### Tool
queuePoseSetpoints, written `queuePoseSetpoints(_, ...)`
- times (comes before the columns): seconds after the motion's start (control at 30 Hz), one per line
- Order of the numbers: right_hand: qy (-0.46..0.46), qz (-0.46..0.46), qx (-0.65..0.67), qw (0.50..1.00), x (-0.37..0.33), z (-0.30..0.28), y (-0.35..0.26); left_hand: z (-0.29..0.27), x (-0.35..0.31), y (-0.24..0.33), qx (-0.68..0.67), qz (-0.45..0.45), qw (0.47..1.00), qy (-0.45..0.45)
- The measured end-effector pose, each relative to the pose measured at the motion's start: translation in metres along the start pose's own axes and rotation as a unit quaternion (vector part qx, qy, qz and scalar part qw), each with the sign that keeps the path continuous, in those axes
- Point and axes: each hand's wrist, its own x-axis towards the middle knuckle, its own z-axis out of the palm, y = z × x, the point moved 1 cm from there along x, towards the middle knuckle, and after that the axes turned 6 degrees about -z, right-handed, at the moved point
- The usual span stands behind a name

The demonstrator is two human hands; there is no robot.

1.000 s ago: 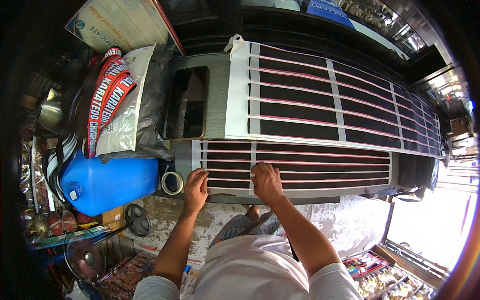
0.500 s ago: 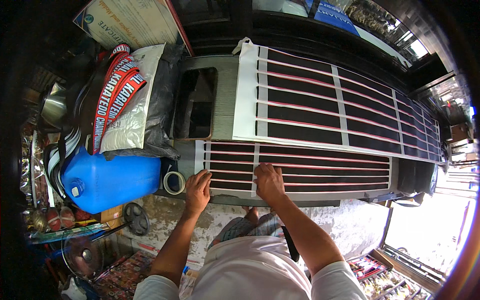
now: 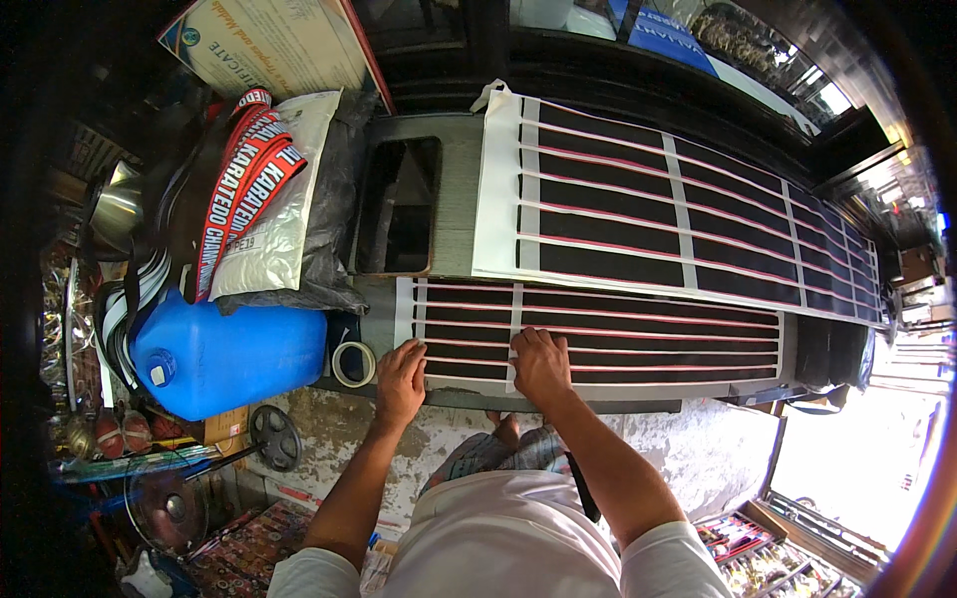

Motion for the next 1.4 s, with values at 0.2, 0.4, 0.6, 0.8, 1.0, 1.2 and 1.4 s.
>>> queuePoseSetpoints(0.2, 0.009, -0.002, 0.003, 1.0, -0.002, -0.001, -0.002, 0.001, -0.002, 0.001, -0.01, -0.003, 1.0, 0.012)
queuePoseSetpoints(0.4, -0.008, -0.022, -0.019, 1.0, 0.004, 0.004, -0.008, 0.003, -0.001, 0.004, -0.016, -0.015, 1.0, 0.011)
queuePoseSetpoints(0.6, -0.002, -0.011, -0.012, 1.0, -0.001, 0.001, -0.003, 0.002, -0.002, 0.001, -0.016, -0.015, 1.0, 0.011)
queuePoseSetpoints(0.8, -0.027, -0.019, -0.021, 0.999, -0.004, -0.014, 0.006, -0.002, 0.002, 0.006, -0.022, -0.022, 1.0, 0.004)
queuePoseSetpoints(1.0, 0.125, 0.047, 0.092, 0.987, -0.062, -0.034, 0.034, -0.002, 0.001, 0.009, -0.049, -0.032, 0.998, 0.007)
queuePoseSetpoints(1.2, 0.146, 0.158, 0.056, 0.975, -0.177, -0.033, 0.084, -0.001, 0.01, 0.031, 0.028, -0.021, 0.999, 0.028)
queuePoseSetpoints(1.4, 0.126, 0.26, 0.082, 0.954, -0.258, -0.015, 0.13, 0.018, 0.002, 0.023, 0.087, -0.065, 0.992, -0.062)
